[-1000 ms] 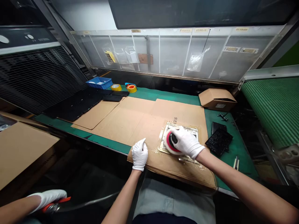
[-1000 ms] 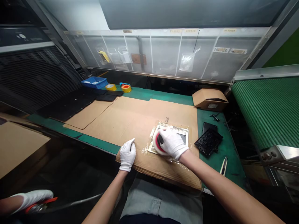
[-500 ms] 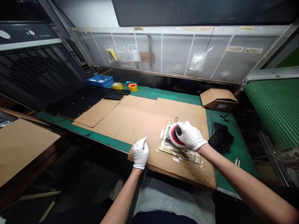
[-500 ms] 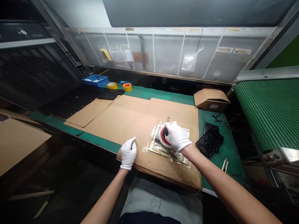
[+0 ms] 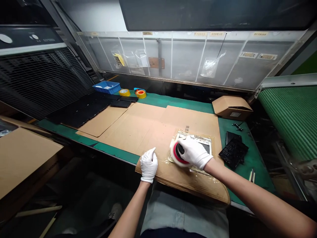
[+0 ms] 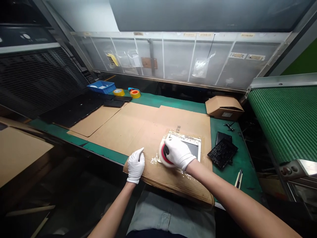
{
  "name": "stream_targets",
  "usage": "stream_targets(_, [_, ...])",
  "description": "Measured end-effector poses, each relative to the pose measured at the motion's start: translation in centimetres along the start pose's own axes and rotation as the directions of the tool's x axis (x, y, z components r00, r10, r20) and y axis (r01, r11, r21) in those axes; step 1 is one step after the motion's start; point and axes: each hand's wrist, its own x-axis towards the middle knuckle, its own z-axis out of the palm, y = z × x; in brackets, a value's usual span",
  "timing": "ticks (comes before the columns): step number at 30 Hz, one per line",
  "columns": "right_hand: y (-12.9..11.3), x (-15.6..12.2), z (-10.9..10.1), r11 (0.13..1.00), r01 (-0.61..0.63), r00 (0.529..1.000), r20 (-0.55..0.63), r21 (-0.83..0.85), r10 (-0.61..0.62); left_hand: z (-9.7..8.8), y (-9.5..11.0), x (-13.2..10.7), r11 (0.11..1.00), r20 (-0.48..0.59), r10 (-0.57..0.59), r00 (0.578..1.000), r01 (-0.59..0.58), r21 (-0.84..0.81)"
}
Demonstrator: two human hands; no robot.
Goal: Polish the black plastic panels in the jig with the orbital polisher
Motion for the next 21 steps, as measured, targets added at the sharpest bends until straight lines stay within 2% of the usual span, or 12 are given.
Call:
stream_targets(4, [0.6, -0.4, -0.3, 0.980, -0.200, 0.979, -0.043, -0.003, 0.199, 0.0, 0.1, 0.0, 1.000, 0.002, -0.003, 1.000, 0.003, -0.009])
stream_targets(5, [0.8, -0.6, -0.3, 0.979, -0.206, 0.978, -0.040, -0.003, 0.206, 0.0, 0.1, -0.1, 1.000, 0.002, -0.005, 1.000, 0.005, -0.009])
stream_targets(8, [1.6, -1.5, 0.0, 0.996, -0.085, 0.996, 0.022, 0.012, 0.084, 0.0, 0.0, -0.1, 1.000, -0.003, -0.008, 1.000, 0.008, -0.006])
stream_targets(10, [2.2, -2.0, 0.1, 0.996, -0.085, 0.996, 0.042, 0.011, 0.084, 0.1, 0.0, 0.0, 1.000, -0.001, -0.012, 1.000, 0.012, -0.009])
stream_targets(14, [3.1, -2.5, 0.0, 0.950, -0.309, 0.951, -0.036, -0.032, 0.308, 0.1, 0.0, 0.0, 1.000, 0.003, -0.020, 1.000, 0.020, -0.020])
stream_targets(16, [3.1, -2.9, -0.1, 0.962, -0.272, 0.962, -0.035, -0.012, 0.271, 0.1, 0.0, 0.0, 1.000, 0.002, -0.021, 1.000, 0.021, -0.020])
stream_targets(19, [2.9, -3.4, -0.1, 0.988, -0.144, 0.989, 0.047, 0.056, 0.142, 0.1, 0.0, 0.1, 1.000, 0.008, -0.023, 1.000, 0.024, -0.016])
stream_targets(21, [3.0, -3.3, -0.1, 0.980, -0.193, 0.980, 0.061, 0.053, 0.189, 0.0, 0.0, 0.2, 1.000, 0.013, -0.024, 1.000, 0.024, -0.015])
